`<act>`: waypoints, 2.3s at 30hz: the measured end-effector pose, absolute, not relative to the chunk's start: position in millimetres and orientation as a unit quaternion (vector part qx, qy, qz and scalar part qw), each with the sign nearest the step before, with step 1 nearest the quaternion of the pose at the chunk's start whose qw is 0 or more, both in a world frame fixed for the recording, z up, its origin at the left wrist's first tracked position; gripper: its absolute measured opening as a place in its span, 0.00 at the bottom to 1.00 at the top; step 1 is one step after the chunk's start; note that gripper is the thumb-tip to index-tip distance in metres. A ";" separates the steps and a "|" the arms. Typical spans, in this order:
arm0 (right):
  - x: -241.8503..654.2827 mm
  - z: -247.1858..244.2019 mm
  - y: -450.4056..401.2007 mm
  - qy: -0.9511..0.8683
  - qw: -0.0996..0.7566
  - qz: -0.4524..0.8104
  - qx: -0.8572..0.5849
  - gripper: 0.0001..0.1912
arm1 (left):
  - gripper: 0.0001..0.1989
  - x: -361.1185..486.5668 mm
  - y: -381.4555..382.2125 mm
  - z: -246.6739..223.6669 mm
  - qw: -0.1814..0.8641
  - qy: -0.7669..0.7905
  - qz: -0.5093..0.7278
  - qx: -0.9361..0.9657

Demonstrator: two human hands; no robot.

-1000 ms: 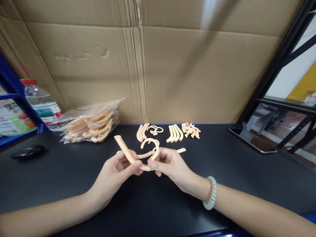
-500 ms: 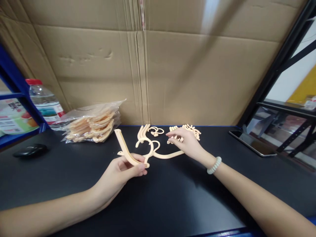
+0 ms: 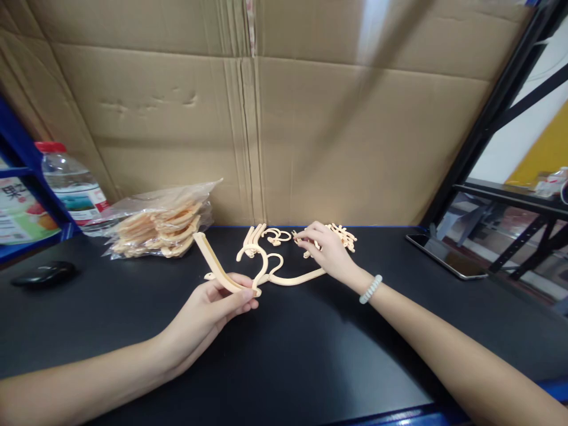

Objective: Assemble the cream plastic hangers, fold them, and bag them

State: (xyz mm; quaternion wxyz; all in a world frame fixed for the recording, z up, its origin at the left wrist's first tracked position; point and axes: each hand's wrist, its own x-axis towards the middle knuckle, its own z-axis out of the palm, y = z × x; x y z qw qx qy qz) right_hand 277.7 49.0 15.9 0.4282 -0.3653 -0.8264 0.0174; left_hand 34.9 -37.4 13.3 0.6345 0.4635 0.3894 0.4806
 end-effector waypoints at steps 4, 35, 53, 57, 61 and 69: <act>270.2 24.3 17.2 -0.743 0.519 0.177 -0.384 0.10 | 0.11 33.7 -37.2 12.6 0.640 0.384 0.482 0.458; 227.6 8.8 -22.0 -0.607 0.429 0.591 -0.313 0.11 | 0.06 33.8 -38.7 11.4 0.589 0.357 0.436 0.578; 230.5 17.8 -24.8 -0.686 0.367 0.561 -0.285 0.04 | 0.04 35.0 -41.3 13.9 0.589 0.348 0.429 0.590; 228.7 14.5 -27.4 -0.681 0.395 0.553 -0.274 0.05 | 0.06 34.5 -43.3 13.8 0.578 0.367 0.452 0.572; 225.5 10.8 -30.6 -0.684 0.411 0.532 -0.283 0.07 | 0.07 33.8 -43.8 12.9 0.579 0.370 0.464 0.559; 217.6 4.1 -31.3 -0.635 0.464 0.536 -0.305 0.06 | 0.09 35.7 -43.2 13.3 0.585 0.373 0.482 0.535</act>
